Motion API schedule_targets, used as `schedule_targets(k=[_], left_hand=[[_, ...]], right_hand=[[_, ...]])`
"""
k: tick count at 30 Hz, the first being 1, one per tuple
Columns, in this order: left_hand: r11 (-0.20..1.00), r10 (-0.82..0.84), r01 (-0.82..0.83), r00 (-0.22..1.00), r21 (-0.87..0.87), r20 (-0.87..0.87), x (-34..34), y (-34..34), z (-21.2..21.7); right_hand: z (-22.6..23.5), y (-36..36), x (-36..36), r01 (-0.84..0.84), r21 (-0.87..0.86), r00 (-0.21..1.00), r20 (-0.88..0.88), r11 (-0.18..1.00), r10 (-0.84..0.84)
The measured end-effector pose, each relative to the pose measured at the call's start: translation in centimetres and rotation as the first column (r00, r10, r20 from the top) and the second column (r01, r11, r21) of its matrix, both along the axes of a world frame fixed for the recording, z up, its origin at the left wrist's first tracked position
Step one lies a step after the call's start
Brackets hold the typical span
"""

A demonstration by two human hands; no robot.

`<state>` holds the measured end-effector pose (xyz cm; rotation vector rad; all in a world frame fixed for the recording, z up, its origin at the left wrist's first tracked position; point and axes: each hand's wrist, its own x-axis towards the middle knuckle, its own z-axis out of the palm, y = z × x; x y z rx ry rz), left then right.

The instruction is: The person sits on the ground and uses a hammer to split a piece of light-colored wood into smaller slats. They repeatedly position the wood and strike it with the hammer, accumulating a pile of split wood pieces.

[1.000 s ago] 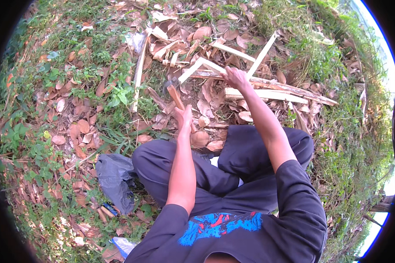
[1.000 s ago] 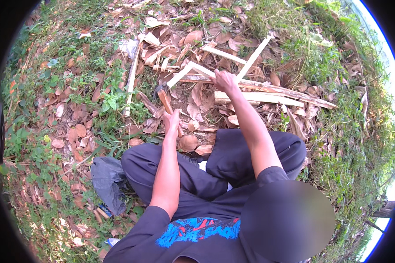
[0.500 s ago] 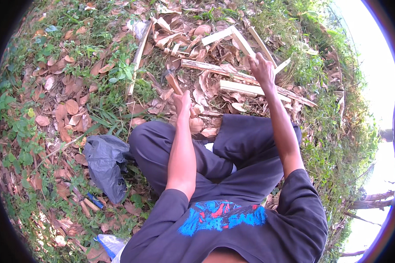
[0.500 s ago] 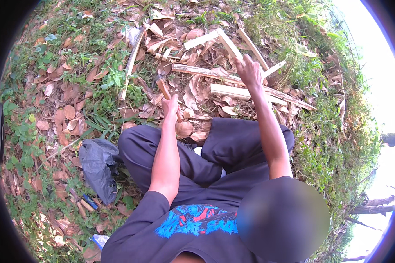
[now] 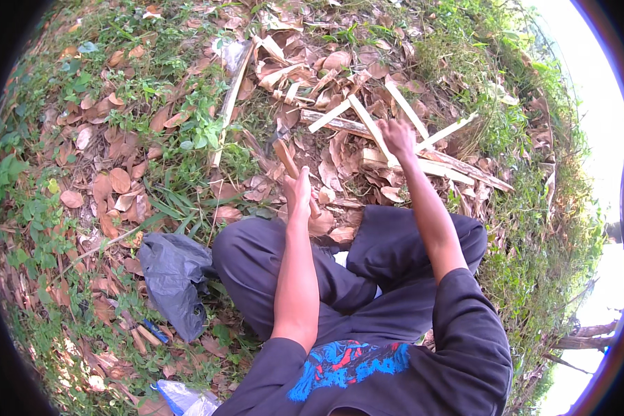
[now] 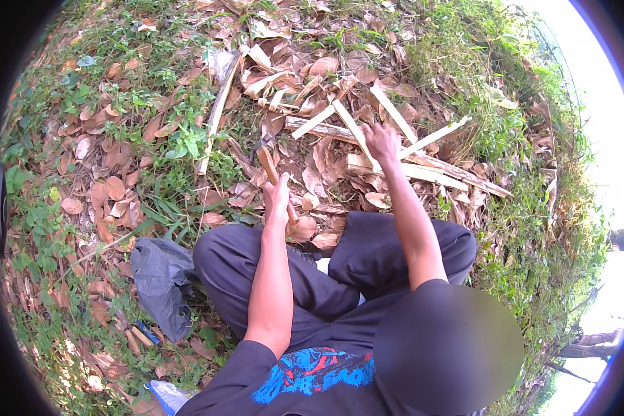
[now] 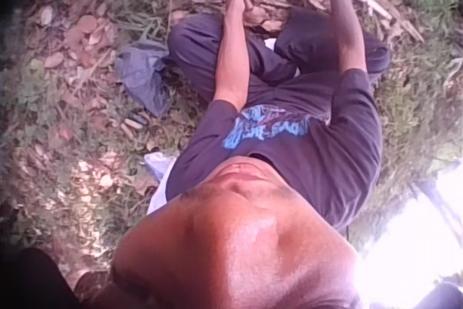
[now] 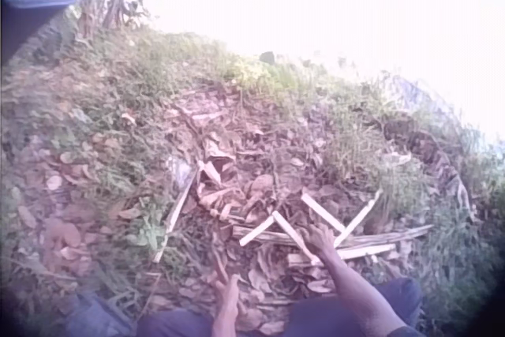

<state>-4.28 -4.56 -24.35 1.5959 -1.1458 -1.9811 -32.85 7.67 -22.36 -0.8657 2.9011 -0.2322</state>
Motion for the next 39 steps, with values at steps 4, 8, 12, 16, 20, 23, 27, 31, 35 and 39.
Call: schedule_targets(k=[4, 8, 12, 16, 20, 23, 27, 31, 35, 39], left_hand=[[1.0, -0.025, 0.026, 0.999, -0.011, 0.044, -1.2, -0.1, 1.1], [0.999, 0.036, -0.034, 0.998, 0.033, -0.049, -2.5, -0.5, 0.8], [0.999, 0.012, -0.012, 1.0, 0.043, 0.013, -1.9, -0.5, 1.3], [0.999, -0.018, 0.017, 1.0, 0.044, 0.02, -2.2, -0.5, 2.0], [0.998, 0.014, -0.012, 0.999, 0.059, -0.035, -1.8, -0.7, 1.9], [0.999, 0.03, -0.029, 0.999, 0.03, -0.037, -1.6, -0.8, 1.7], [0.997, 0.068, -0.065, 0.995, 0.046, -0.072, -1.7, -0.7, 1.9], [0.995, 0.071, -0.066, 0.995, 0.081, -0.068, -2.0, -0.5, 2.2], [0.995, 0.072, -0.062, 0.99, 0.082, -0.119, -1.7, -1.2, 1.1], [0.995, 0.067, -0.059, 0.993, 0.077, -0.099, -1.6, -0.7, 1.7]], right_hand=[[2.9, 6.6, -4.4, 0.148, -0.097, 0.906, -0.387, 0.984, -0.175], [3.7, 10.0, -7.0, 0.244, 0.173, 0.964, -0.151, 0.954, -0.219], [3.4, 8.0, -8.8, -0.006, 0.292, 0.996, -0.087, 0.957, 0.033], [1.2, 8.0, -10.3, -0.137, 0.278, 0.99, 0.002, 0.951, 0.142], [4.1, 7.4, -9.2, -0.173, 0.186, 0.972, -0.125, 0.967, 0.198], [8.1, 7.9, -6.8, -0.061, 0.12, 0.99, -0.121, 0.991, 0.075], [12.0, 10.0, -3.6, -0.045, -0.129, 0.998, -0.04, 0.991, 0.04], [15.8, 9.6, -1.0, -0.073, -0.337, 0.986, -0.168, 0.939, 0.017], [22.2, 4.7, 4.2, 0.079, -0.25, 0.947, -0.283, 0.965, -0.151], [19.6, 7.9, 2.6, 0.201, -0.215, 0.91, -0.321, 0.956, -0.264]])
